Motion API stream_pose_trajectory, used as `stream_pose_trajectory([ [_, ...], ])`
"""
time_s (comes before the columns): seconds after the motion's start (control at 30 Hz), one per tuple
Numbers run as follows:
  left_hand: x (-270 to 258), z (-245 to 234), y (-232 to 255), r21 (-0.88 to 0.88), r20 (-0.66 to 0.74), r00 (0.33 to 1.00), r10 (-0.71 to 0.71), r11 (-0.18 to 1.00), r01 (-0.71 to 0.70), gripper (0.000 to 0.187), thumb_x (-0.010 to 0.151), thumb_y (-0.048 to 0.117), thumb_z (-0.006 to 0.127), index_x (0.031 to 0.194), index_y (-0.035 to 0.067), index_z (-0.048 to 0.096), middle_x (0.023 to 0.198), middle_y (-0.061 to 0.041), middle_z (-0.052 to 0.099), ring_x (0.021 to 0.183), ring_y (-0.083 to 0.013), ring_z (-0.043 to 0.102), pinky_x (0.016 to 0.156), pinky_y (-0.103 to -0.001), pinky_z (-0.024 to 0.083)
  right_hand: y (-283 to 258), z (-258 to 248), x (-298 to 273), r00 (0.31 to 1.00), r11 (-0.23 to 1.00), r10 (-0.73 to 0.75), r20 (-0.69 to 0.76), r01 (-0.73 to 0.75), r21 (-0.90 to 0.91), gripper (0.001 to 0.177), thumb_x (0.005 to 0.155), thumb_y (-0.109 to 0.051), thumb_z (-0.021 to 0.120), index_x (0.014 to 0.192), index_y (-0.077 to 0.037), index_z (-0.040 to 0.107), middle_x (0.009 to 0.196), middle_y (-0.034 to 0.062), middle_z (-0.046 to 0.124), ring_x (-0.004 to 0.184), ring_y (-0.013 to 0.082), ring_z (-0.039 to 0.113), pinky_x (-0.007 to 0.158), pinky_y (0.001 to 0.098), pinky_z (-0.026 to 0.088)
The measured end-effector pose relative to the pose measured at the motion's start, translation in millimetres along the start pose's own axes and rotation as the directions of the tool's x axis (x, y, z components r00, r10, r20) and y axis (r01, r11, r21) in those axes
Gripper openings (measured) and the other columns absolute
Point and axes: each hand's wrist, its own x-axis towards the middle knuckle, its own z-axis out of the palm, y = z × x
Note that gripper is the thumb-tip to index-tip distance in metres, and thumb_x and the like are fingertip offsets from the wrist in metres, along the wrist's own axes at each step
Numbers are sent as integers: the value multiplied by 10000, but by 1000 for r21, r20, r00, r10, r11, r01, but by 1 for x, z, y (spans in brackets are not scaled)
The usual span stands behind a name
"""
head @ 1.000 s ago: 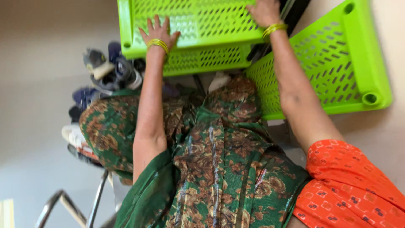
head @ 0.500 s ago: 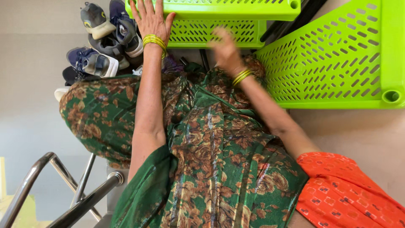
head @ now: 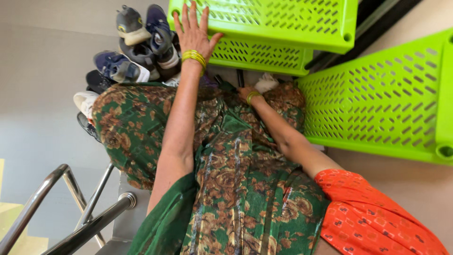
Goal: The person kneels beside a green plastic shoe rack on a stair landing and wipes its perforated shelves with a cloth. They then pull the rack apart, detach the black support tubes from the shelf baskets, and continue wiping the separated shelves and tubes.
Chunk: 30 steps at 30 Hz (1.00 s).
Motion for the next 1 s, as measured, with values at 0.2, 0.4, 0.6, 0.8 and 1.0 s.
stream_pose_trajectory([
  [0.2,0,-4,2,-7,-3,1000,-10,1000,10,871,935,680,627,1599,172,382,1678,-187,235,1553,-404,111,1245,-621,7,-6,-14,-9,974,996,71,-215,-79,-30,323,878,-274,666,1190,-204,713,1135,234,617,1038,447,627,886,542,526],
  [0.4,-4,1,2,4,-31,999,9,1000,-9,844,958,673,601,1600,168,385,1670,-192,243,1547,-411,112,1239,-623,14,-25,-62,-66,962,997,41,-271,-58,-55,516,878,-50,619,1323,-302,690,1101,191,574,963,411,635,795,497,542],
  [0.6,-4,-4,-12,-97,-11,998,61,993,-62,765,989,668,545,1581,200,420,1670,-168,268,1547,-378,156,1246,-577,44,-45,-156,-150,851,917,-330,-408,391,73,503,867,-88,673,1354,-212,650,1111,113,654,983,322,659,797,419,559],
  [0.8,3,-25,-26,-287,86,991,103,955,-75,702,988,710,406,1498,245,539,1645,-138,346,1546,-352,202,1243,-542,33,-80,-246,-138,702,836,-531,-474,525,-159,330,858,-149,731,1185,-194,718,1082,70,727,981,282,692,824,403,569],
  [1.0,-6,-39,-36,-485,-31,986,164,860,-158,582,900,550,664,1329,161,600,1346,-132,647,1258,-342,551,1080,-515,313,-130,-359,-70,685,828,-421,-594,558,56,207,880,-132,847,1061,-86,757,966,82,715,815,159,698,722,309,567],
])
